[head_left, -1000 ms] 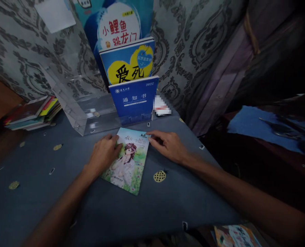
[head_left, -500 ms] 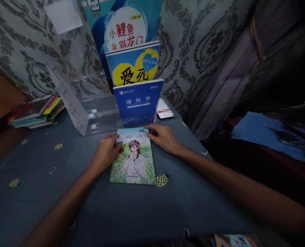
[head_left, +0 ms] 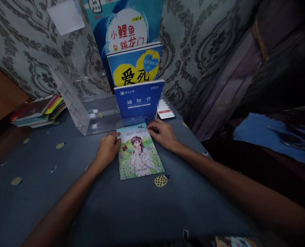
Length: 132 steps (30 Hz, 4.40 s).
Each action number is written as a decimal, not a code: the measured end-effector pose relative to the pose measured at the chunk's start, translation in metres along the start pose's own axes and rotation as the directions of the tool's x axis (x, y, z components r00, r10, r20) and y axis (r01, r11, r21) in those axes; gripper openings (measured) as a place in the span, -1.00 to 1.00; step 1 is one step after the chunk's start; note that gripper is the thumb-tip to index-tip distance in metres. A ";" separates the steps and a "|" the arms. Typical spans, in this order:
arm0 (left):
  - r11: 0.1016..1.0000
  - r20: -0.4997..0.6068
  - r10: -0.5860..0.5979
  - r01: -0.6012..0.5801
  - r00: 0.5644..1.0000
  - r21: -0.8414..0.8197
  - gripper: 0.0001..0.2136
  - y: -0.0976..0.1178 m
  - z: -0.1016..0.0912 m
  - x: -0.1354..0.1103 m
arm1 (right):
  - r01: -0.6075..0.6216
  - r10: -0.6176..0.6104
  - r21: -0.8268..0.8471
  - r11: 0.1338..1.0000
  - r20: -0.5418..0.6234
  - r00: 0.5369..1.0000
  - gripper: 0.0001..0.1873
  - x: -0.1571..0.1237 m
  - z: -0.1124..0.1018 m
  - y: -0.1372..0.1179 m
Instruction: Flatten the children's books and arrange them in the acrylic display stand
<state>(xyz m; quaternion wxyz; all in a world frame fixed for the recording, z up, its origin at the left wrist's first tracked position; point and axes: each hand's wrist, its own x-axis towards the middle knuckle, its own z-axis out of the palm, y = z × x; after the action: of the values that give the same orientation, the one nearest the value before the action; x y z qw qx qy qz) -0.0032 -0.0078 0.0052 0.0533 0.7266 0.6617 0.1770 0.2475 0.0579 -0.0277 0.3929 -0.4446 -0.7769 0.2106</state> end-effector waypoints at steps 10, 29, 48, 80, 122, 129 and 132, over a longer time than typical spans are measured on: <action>0.949 0.058 0.049 -0.064 0.997 0.309 -0.70 0.018 -0.011 -0.015 | 0.245 -0.206 -0.220 0.944 0.185 0.961 -0.72 -0.022 0.002 -0.018; 0.819 0.102 0.556 -0.565 0.825 0.101 -0.68 0.035 -0.006 -0.049 | 0.380 -0.297 -0.141 0.914 0.406 0.864 -0.28 -0.102 -0.034 -0.035; 0.688 0.075 0.699 -0.697 0.711 0.204 -0.66 0.052 0.007 -0.076 | 0.342 -0.298 -0.074 0.937 0.346 0.890 -0.64 -0.098 -0.035 -0.040; 0.984 -0.128 0.165 -0.173 0.978 -0.052 -0.63 -0.016 0.024 -0.032 | 0.110 0.019 -0.407 0.907 0.301 0.953 -0.46 -0.017 0.006 -0.044; -0.094 0.290 -0.041 0.285 0.956 -0.954 -0.57 -0.002 -0.005 -0.035 | -0.431 0.250 0.497 0.753 0.391 0.886 -0.42 -0.025 -0.016 -0.032; -0.047 0.249 -0.070 0.247 0.966 -0.968 -0.55 0.006 -0.009 -0.030 | -0.358 0.219 0.561 0.746 0.301 0.928 -0.42 -0.024 -0.023 -0.043; -0.024 0.225 -0.075 0.223 0.972 -0.974 -0.55 0.012 -0.012 -0.026 | -0.291 0.175 0.571 0.768 0.250 0.952 -0.44 -0.022 -0.026 -0.043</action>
<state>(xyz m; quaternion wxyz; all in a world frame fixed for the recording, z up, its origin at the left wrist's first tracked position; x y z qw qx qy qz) 0.0021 -0.0365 0.0153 0.6049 0.4068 0.4107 0.5476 0.2523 0.0159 0.0083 0.4114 -0.3688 -0.6407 0.5333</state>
